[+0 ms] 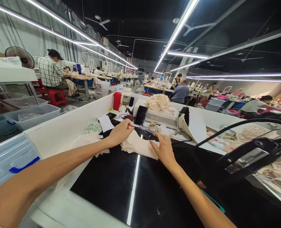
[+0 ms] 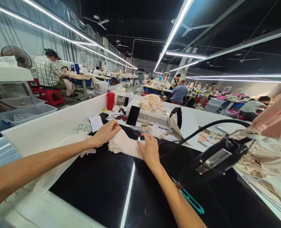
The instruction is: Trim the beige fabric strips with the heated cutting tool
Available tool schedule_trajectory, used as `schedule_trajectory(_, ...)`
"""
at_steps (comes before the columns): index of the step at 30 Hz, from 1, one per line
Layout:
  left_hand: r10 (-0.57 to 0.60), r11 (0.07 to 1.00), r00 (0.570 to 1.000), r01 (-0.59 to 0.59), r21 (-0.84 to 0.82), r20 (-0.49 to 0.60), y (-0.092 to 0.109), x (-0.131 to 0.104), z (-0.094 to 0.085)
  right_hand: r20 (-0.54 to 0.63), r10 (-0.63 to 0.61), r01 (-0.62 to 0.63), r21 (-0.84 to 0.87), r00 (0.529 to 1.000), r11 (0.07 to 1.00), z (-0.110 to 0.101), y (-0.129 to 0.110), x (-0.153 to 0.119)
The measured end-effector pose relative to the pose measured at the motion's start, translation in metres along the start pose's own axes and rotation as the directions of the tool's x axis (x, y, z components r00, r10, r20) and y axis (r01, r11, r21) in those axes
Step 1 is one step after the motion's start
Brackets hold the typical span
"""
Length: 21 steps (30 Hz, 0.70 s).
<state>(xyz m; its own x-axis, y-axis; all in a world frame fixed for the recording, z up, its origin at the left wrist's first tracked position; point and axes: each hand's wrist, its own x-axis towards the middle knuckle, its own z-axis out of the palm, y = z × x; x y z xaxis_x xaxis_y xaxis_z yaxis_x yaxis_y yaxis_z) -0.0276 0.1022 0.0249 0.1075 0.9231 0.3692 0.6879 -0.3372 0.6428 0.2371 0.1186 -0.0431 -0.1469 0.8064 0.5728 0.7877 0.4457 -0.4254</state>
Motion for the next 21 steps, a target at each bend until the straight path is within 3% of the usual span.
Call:
schedule_trajectory(4,0.264,0.96,0.955,-0.274,0.063,0.133,0.024,0.007,0.002,0.042,-0.143,0.144,-0.017,0.989,0.989,0.005,-0.016,-0.005)
schedule_trajectory(7,0.342,0.917,0.898,-0.383,0.112,0.276,0.022,0.01,0.012,0.081,-0.208,0.211,-0.036,0.975,0.977,0.011,-0.02,-0.01)
schedule_trajectory(9,0.325,0.903,0.882,-0.397,0.166,0.341,0.01,0.009,0.02,0.115,-0.23,0.237,-0.05,0.966,0.97,0.016,-0.016,-0.015)
schedule_trajectory(15,0.188,0.899,0.885,-0.33,0.289,0.426,-0.033,-0.001,0.039,0.224,-0.246,0.266,-0.064,0.943,0.962,0.025,-0.002,-0.027)
schedule_trajectory(21,0.204,0.901,0.886,-0.337,0.275,0.417,-0.031,0.002,0.034,0.212,-0.226,0.241,-0.049,0.951,0.969,0.017,-0.014,-0.03)
